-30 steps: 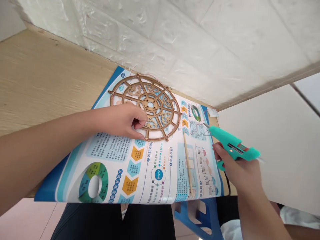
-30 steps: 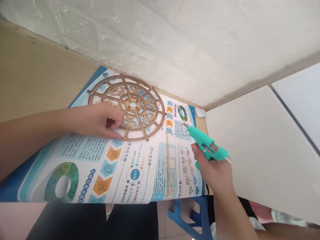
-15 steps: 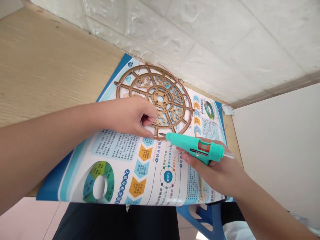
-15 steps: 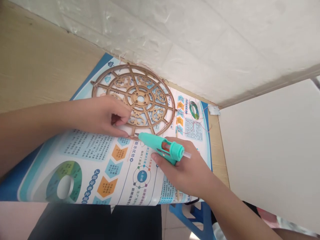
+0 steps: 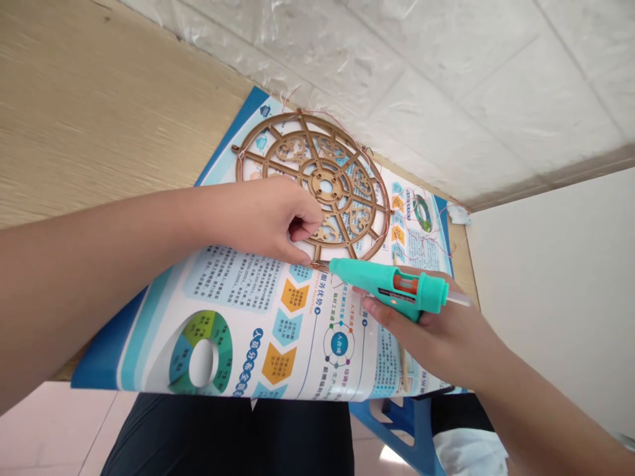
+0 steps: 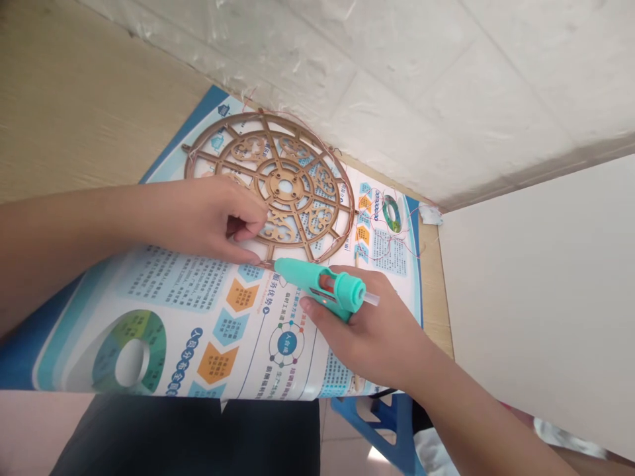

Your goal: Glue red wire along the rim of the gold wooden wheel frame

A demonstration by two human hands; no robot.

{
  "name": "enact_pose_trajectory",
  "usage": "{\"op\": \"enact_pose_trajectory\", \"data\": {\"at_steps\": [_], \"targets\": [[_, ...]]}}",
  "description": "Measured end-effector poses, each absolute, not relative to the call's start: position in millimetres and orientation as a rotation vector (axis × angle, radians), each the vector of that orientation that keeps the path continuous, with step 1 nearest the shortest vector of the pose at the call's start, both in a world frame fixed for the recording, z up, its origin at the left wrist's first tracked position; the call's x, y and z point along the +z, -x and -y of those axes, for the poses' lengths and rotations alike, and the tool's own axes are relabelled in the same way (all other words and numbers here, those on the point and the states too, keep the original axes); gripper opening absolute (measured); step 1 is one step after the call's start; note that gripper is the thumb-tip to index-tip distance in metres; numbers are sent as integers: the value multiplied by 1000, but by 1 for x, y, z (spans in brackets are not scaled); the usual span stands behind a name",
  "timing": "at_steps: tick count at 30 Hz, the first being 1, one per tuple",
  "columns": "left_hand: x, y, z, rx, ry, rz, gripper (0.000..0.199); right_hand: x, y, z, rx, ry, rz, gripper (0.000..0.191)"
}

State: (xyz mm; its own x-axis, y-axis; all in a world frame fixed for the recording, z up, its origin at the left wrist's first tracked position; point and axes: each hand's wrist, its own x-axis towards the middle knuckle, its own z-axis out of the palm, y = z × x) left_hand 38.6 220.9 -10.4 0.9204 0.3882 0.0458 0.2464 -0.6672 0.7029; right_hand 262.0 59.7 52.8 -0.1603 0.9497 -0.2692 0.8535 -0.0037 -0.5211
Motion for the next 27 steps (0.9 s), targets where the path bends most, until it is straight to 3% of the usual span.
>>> {"op": "enact_pose_trajectory", "data": {"at_steps": [13,27], "targets": [[-12,-40,-222,253,-2337,-421,38,53,-262,-61,931,1912,2103,26],[-14,-38,-222,262,-2348,-418,40,54,-260,-59,973,1931,2045,18]]}}
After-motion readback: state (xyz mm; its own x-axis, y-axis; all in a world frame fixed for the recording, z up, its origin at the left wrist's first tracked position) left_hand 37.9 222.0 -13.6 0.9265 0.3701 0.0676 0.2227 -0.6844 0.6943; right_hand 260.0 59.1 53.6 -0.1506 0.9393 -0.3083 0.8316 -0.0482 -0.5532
